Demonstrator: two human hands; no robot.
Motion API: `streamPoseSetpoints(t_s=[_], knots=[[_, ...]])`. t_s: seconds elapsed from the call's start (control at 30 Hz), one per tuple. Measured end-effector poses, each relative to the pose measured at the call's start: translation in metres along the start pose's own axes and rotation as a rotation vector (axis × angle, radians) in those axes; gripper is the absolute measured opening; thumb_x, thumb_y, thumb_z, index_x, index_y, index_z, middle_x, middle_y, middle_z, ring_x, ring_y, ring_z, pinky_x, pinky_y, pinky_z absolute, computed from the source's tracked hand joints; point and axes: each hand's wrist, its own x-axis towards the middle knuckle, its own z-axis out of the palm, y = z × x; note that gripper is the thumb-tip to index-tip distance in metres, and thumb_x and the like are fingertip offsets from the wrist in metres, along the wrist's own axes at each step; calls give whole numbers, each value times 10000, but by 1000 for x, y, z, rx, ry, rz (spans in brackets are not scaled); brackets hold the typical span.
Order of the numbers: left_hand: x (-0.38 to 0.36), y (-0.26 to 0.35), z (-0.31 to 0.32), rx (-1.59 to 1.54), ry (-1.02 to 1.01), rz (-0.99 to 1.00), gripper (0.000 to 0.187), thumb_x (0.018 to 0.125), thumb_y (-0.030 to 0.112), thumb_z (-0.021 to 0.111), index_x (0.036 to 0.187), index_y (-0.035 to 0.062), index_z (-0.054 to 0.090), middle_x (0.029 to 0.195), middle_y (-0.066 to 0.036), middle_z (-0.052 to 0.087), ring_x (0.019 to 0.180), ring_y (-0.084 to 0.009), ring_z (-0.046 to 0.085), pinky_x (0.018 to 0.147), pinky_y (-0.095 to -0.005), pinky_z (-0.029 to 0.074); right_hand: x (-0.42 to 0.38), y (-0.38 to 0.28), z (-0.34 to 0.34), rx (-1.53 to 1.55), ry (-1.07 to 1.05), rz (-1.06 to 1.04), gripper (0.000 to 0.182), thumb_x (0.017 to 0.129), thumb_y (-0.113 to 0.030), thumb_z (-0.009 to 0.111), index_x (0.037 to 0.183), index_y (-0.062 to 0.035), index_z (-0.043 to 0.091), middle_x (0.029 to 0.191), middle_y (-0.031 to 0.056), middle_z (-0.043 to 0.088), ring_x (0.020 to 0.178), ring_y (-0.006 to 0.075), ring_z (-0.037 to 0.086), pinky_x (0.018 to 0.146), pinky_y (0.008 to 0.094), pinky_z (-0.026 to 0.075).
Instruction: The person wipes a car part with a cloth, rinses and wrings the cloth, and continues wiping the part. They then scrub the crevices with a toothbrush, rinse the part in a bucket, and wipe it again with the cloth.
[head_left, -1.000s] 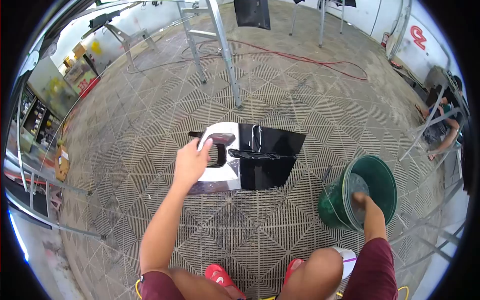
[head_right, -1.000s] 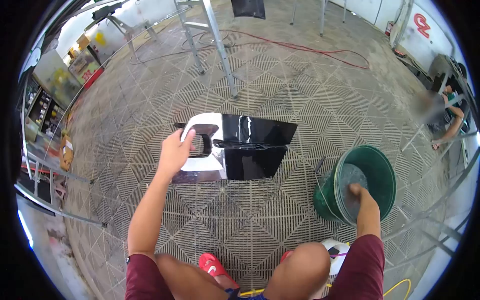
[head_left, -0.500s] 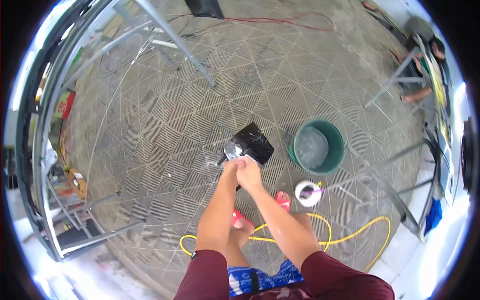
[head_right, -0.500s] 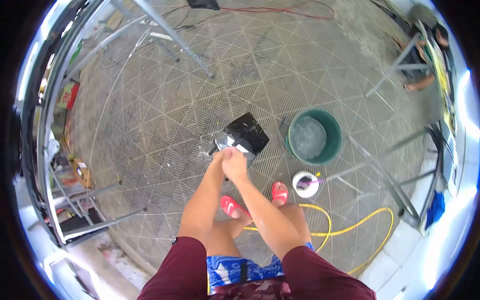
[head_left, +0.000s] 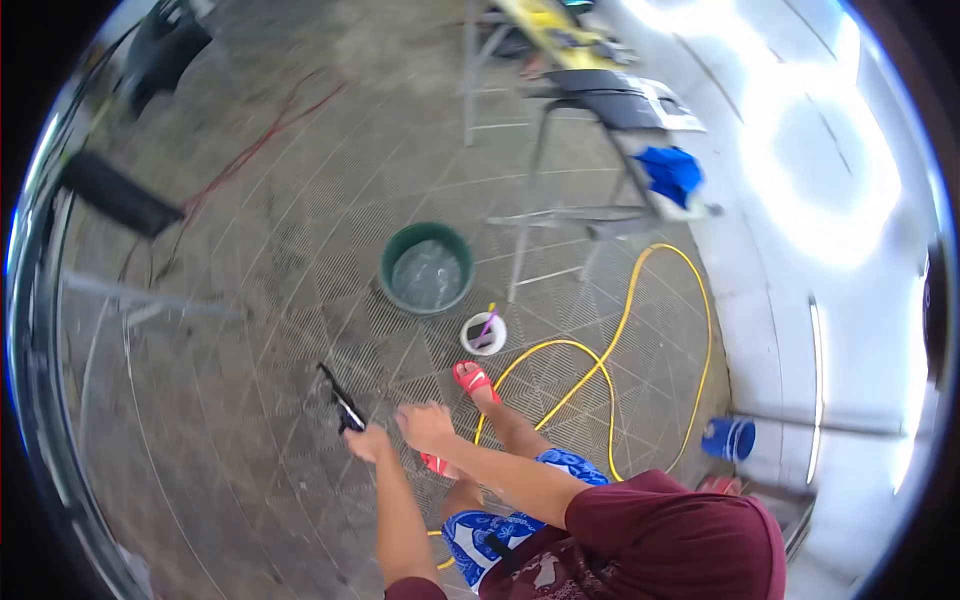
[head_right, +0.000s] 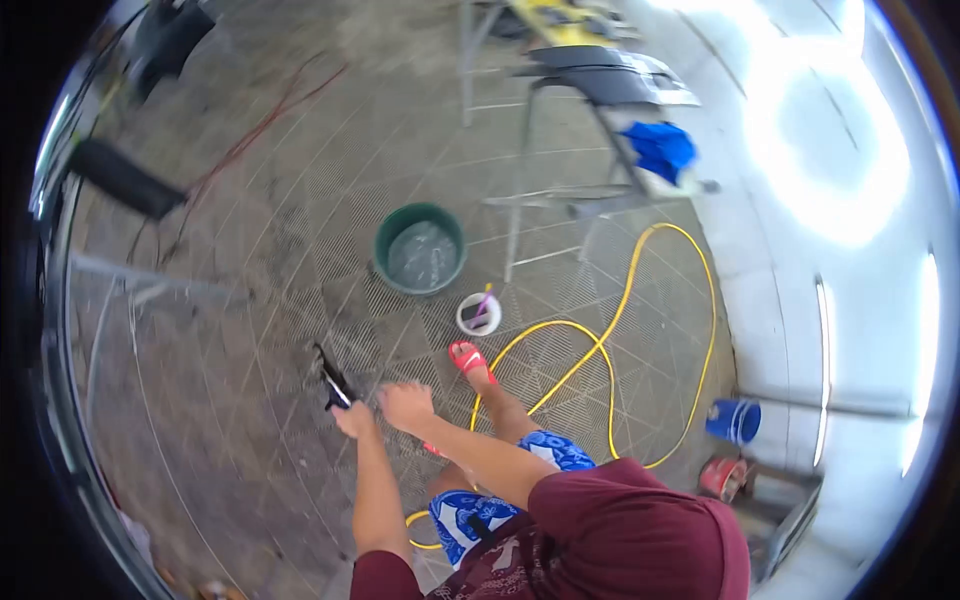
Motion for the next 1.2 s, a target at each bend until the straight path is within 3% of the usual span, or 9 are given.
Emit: streamPoseSetpoints(t_s=[0.43,0.7,0.8,0.9,0.97,1.0,1.07,1.17,1.2], knots=[[-120,12,-108,-366,-263,-2,517,912,191,676,1325,-103,577,1269,-305,649,1156,-444,652,991,-498,515,-64,361,-270,-300,252,499,235,857,-148,657,1030,-4,722,1053,264,721,958,441,724,819,521,604],[-227,25,-133,-220,-252,74,341,866,81,656,1160,-92,635,1067,-260,710,977,-407,706,850,-471,534,41,361,-588,-83,1136,347,400,943,-380,658,1188,-65,687,1284,209,610,1244,380,555,1037,490,454],[-274,59,-144,-221,152,77,318,846,31,625,1137,-98,625,962,-243,703,829,-380,694,799,-475,534,80,369,-636,-119,1079,415,536,918,-461,685,1292,-78,662,1420,211,518,1350,395,460,1083,556,391],[-307,63,-172,-517,21,-504,289,855,70,583,1106,-64,635,874,-160,657,810,-255,630,717,-437,512,101,374,-659,-132,763,550,590,886,-504,701,1314,-99,657,1466,193,497,1376,441,423,1089,625,348],[-311,22,-182,-728,-270,-237,198,829,57,577,1001,-8,652,835,-144,654,805,-234,638,674,-418,492,117,387,-659,-23,799,448,462,907,-463,679,1248,-152,677,1457,163,519,1393,441,406,1089,657,339],[-319,10,-195,-142,-228,285,136,801,33,581,920,16,645,823,-159,652,778,-242,638,654,-419,479,120,389,-654,-43,903,320,447,912,-458,672,1179,-101,693,1301,192,631,1284,424,540,1023,608,431],[-355,-8,-220,98,-107,556,91,744,-15,589,757,64,632,799,-191,649,724,-257,637,614,-420,454,72,356,-677,274,826,-220,392,964,-370,690,987,22,690,762,158,674,722,274,627,667,403,492],[-372,-7,-234,-1391,-370,-516,256,641,-73,539,893,-36,561,1011,-204,631,919,-331,633,780,-418,549,7,321,-670,767,957,-332,395,1018,-373,654,1085,16,660,1017,93,690,886,194,598,793,349,499],[-409,23,-269,-1389,-418,-506,409,645,-78,524,1053,-106,495,1157,-284,588,1070,-411,605,958,-495,558,-17,296,-656,1025,1052,-304,407,1035,-384,627,1106,16,654,1013,72,671,891,192,600,799,348,497]])
